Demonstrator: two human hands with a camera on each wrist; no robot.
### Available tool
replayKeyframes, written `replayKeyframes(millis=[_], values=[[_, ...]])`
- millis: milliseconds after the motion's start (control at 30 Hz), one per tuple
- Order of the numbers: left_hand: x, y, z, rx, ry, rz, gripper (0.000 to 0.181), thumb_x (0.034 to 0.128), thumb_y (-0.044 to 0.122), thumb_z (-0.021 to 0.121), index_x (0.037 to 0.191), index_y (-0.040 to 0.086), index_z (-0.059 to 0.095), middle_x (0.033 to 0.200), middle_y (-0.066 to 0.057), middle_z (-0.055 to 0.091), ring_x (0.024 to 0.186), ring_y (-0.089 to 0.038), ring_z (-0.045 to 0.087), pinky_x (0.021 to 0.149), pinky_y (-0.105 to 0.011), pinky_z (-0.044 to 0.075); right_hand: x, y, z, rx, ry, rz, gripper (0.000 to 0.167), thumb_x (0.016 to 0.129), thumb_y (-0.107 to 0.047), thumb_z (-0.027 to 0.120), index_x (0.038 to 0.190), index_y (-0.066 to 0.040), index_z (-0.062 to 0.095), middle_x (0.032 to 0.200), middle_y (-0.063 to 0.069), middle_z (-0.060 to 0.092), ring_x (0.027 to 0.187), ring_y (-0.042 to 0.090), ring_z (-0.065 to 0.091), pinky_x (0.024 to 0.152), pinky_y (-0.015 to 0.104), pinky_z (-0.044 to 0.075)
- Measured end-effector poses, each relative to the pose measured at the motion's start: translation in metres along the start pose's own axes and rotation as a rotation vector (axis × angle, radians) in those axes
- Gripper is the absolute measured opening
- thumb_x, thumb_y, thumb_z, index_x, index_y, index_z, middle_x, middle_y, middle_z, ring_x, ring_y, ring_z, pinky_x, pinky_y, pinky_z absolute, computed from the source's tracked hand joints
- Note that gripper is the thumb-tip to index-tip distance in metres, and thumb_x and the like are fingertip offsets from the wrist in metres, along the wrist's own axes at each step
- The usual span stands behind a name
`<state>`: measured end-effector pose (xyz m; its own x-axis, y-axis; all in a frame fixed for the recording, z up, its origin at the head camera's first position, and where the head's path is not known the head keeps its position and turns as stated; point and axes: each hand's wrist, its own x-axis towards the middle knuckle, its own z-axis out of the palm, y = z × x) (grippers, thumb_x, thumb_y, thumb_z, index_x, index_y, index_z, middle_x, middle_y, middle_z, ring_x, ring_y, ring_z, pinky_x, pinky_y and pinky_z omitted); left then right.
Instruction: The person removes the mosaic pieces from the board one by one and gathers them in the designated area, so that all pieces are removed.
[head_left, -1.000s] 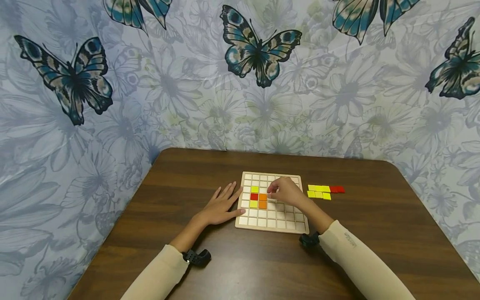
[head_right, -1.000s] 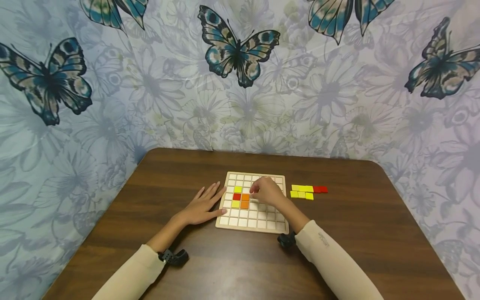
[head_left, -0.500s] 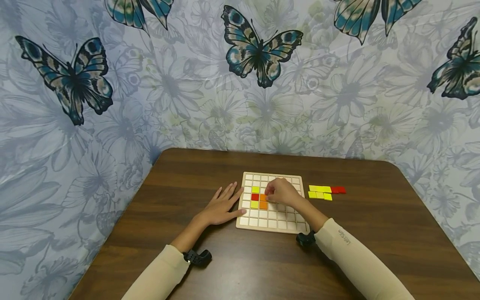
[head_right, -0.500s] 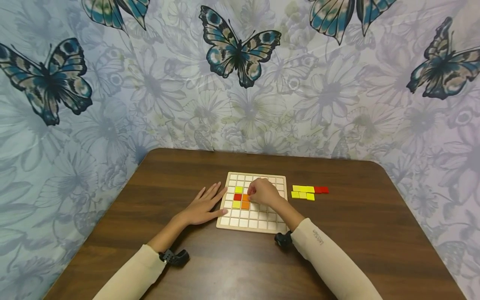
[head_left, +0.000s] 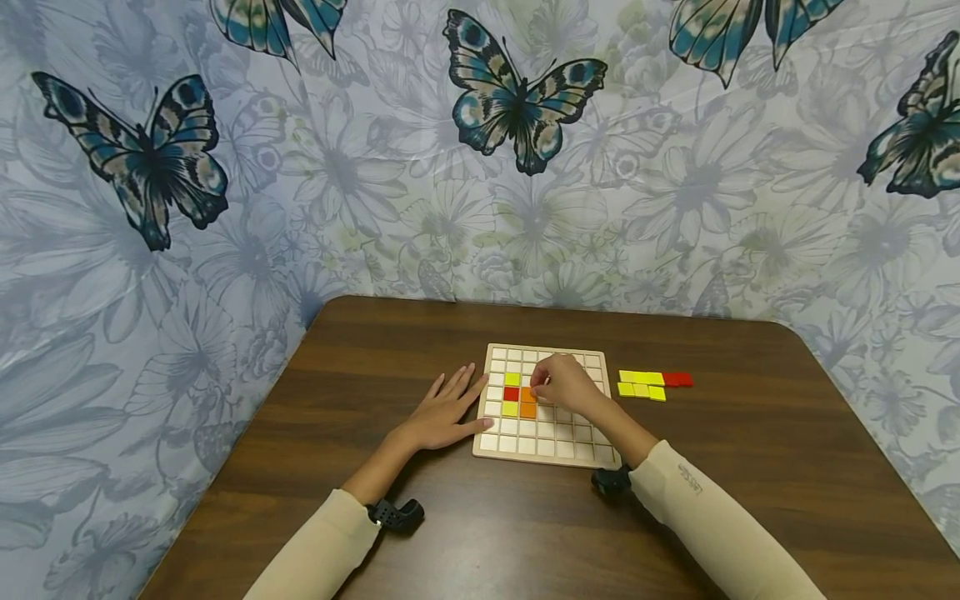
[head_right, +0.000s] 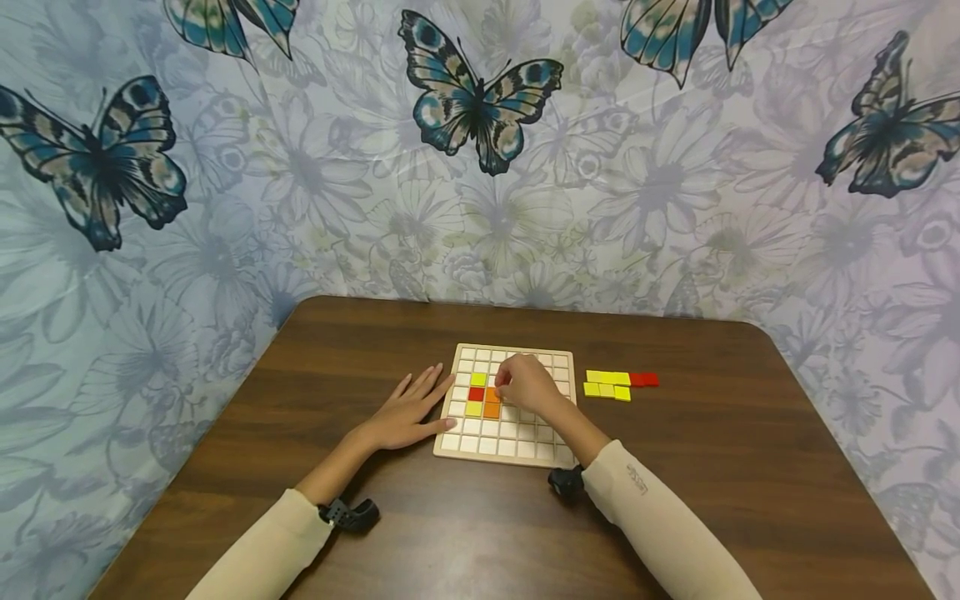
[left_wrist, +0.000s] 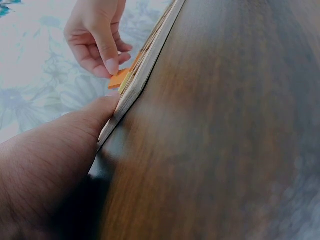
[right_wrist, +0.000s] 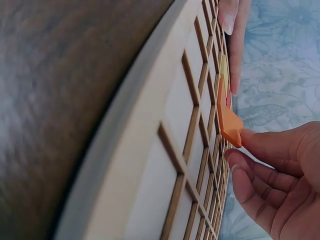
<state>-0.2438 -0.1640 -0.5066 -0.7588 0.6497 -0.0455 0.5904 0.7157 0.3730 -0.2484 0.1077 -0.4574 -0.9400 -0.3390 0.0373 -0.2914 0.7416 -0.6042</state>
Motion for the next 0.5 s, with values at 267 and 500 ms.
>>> replayKeyframes(millis=[267, 500], values=[[0.0004, -0.0007, -0.0002, 0.0, 0.001, 0.0, 0.085, 0.1016, 0.064, 0.043, 0.165, 0.018, 0.01, 0.17, -0.014, 0.004, 0.157, -0.029, 0.002, 0.122, -0.058, 0.0, -0.0021, -0.003, 0.0021, 0.059, 0.023, -0.018, 0.009, 0.087, -0.003, 0.079, 0.08, -0.007, 0.076, 0.073, -0.002, 0.07, 0.063, 0.01, 0.057, 0.06, 0.027, 0.049], [0.0013, -0.0024, 0.0001, -0.004, 0.002, 0.006, 0.085, 0.1017, 0.064, 0.043, 0.165, 0.018, 0.011, 0.17, -0.014, 0.003, 0.157, -0.03, 0.003, 0.122, -0.058, 0.0, -0.0083, -0.006, -0.0017, 0.074, 0.045, -0.03, 0.005, 0.09, -0.005, 0.077, 0.086, -0.002, 0.077, 0.078, 0.001, 0.072, 0.066, 0.011, 0.06, 0.062, 0.028, 0.051]])
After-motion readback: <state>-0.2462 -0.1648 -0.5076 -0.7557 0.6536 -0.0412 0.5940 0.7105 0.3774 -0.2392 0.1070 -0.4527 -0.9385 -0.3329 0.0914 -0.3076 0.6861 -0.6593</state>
